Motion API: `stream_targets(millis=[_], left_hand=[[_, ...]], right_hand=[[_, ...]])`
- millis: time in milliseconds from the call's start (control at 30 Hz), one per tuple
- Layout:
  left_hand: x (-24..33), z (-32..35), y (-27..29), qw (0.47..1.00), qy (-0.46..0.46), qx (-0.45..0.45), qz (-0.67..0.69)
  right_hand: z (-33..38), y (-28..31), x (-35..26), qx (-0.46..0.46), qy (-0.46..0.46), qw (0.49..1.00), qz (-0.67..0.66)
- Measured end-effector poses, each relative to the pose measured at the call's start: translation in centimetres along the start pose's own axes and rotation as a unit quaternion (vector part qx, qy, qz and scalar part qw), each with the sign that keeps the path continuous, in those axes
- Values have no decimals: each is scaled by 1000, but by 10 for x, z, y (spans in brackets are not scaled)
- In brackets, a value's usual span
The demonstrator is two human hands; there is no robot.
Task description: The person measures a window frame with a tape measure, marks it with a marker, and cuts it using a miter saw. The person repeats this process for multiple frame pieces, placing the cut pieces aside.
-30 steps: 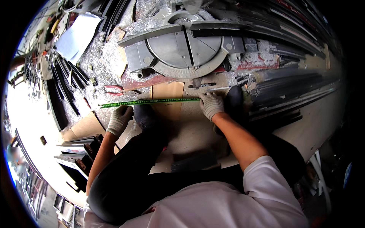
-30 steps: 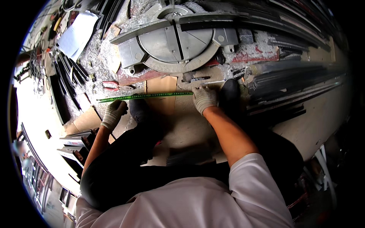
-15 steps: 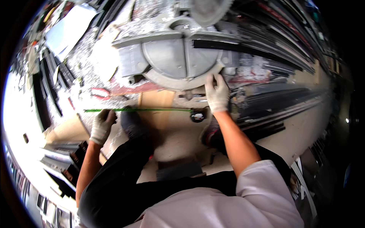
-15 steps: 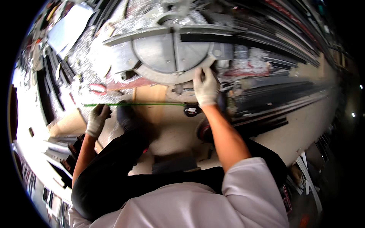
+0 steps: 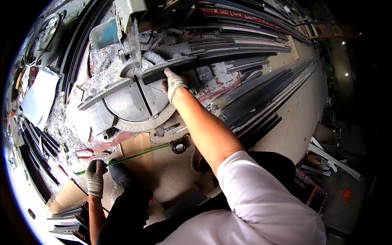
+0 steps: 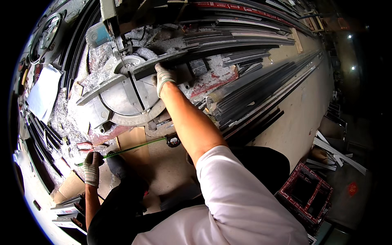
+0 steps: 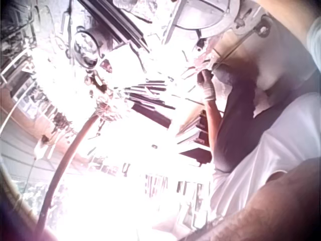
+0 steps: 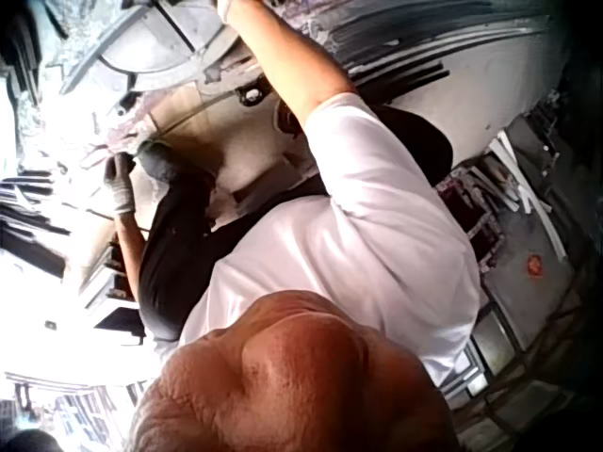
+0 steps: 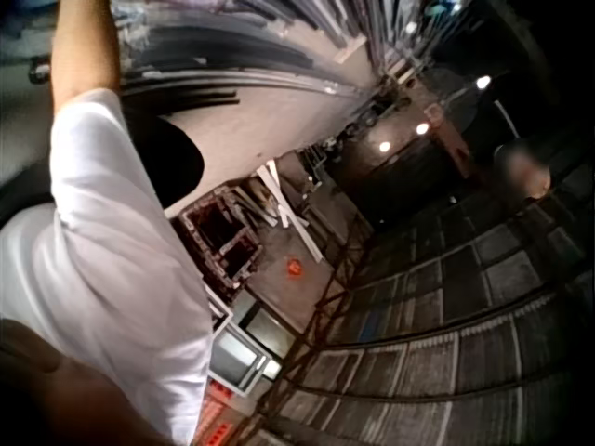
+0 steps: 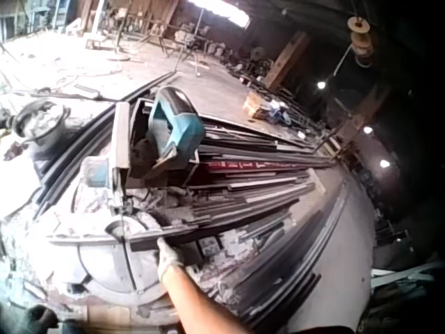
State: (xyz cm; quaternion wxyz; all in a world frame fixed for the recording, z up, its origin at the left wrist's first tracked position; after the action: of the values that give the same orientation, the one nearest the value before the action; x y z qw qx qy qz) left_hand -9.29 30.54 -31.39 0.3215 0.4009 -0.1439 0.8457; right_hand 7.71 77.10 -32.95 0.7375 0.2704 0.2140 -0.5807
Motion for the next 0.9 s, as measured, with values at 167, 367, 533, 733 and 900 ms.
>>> stream_targets(millis=[167,367,533,733,900], left_hand=[[19,-1,-8,1000,-29,-4,9],[63,1,-36,994,-111,-19,14],[100,3,-60,959,-260,-47,-99],[83,-14,-22,979,-196,16,-45],[82,-33,21,985,-137,76,76]], right_hand=[[16,0,15,-72,-30,996,50],[107,-50,95,-181,-96,976,71],[181,-97,146,-242,-126,958,89],[218,-116,140,-305,-98,941,111],[199,-53,129,-282,294,856,318]])
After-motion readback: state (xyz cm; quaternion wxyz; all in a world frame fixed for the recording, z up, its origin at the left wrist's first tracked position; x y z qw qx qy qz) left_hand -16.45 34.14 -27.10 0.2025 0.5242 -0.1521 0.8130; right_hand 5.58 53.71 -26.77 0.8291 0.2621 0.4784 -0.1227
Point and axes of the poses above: each hand's wrist, its own z-axis away from the middle knuckle, its own y-axis out of the back of the hand, x = y × z, the point moved 5 cm from there along -z, towards the middle knuckle, and after that the axes turned 9 degrees about z, right-handed, at the moved point
